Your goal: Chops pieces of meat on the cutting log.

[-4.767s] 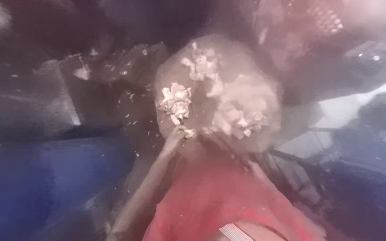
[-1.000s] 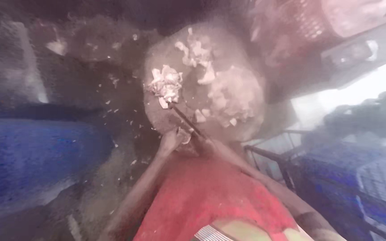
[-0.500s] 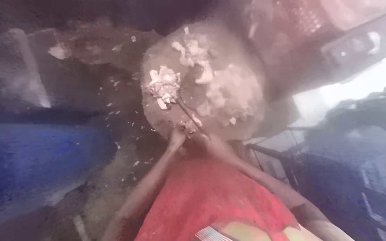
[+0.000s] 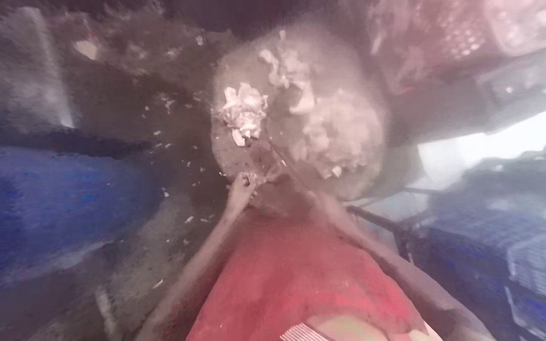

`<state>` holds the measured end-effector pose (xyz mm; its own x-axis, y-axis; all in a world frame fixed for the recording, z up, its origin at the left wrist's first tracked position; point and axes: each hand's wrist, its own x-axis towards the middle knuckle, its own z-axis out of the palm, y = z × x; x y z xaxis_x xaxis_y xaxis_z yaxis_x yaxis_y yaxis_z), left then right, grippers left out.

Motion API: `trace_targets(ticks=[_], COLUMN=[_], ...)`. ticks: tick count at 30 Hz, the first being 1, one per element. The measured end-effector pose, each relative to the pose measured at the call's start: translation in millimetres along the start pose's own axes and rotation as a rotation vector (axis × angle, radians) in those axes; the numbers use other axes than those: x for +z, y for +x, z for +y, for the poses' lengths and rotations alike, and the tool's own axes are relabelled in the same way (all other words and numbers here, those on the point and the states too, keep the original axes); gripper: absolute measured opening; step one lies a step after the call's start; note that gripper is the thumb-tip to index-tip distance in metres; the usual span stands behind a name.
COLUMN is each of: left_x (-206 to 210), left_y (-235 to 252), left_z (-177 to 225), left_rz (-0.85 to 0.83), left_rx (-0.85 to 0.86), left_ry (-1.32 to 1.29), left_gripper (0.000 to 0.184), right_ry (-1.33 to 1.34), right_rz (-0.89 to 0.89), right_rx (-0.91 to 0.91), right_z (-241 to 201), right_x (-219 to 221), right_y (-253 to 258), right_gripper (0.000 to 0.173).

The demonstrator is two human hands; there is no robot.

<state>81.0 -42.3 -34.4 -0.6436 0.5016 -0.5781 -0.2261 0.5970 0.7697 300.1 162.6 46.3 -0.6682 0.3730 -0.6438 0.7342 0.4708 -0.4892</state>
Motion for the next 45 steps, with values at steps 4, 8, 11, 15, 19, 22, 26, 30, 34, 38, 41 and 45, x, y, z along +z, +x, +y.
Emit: trace_targets(ticks=[4, 8, 11, 15, 19, 22, 26, 30, 34, 38, 41, 45], left_x=[-0.9, -0.1, -3.6, 0.0, 5.0, -1.2, 2.1, 39.7, 2.0, -53.8, -64.3, -33.1], left_y=[-5.5, -12.5, -24.9, -37.7, -39.9, -43.4, -28.2, 19.3, 31.4, 48.6, 77.9, 130.6], left_z=[-7.7, -8.0, -19.0, -25.2, -23.9, 1.1, 35.5, 16.1, 38.1, 78.1, 128.8, 215.2], left_rz=[0.01, -0.022, -0.046, -0.015, 0.036, -0.047, -0.315, -0.086, -0.05, 0.013, -0.042, -0.063], left_rx=[0.021, -0.002, -0.022, -0.075, -0.02, 0.038, 0.145, 0.335, 0.212, 0.064, 0.087, 0.25], left_ry=[0.045, 0.089, 0.164, 0.282, 0.243, -0.098, 0.003, 0.719, 0.526, 0.176, 0.188, 0.275], left_gripper=[0.043, 0.041, 0.047, 0.057, 0.049, 0.038, 0.075, 0.055, 0.03, 0.036, 0.038, 0.039], right_ry=[0.049, 0.003, 0.057, 0.264, 0.095, 0.163, 0.229, 0.259, 0.146, 0.203, 0.279, 0.486], right_rz=[0.006, -0.144, -0.166, -0.094, -0.254, -0.185, 0.114, 0.249, 0.032, -0.276, -0.311, -0.115], right_rx=[-0.14, -0.006, 0.002, -0.232, -0.11, -0.095, 0.043, 0.058, 0.047, -0.097, -0.089, 0.117], right_z=[-41.1, -20.7, -29.9, -40.2, -27.3, -5.4, 2.5, 27.3, 40.7, 60.3, 62.5, 58.9], right_x=[4.1, 31.4, 22.6, 25.0, 42.1, 44.1, 21.3, 4.2, -1.4, 22.3, 28.2, 16.2], right_y=[-21.2, 11.4, 5.2, -8.5, 10.2, 8.6, -17.4, -21.8, -44.7, -29.9, -3.1, 11.0], right_gripper=[0.06, 0.063, 0.061, 0.051, 0.061, 0.061, 0.058, 0.049, 0.057, 0.058, 0.058, 0.052])
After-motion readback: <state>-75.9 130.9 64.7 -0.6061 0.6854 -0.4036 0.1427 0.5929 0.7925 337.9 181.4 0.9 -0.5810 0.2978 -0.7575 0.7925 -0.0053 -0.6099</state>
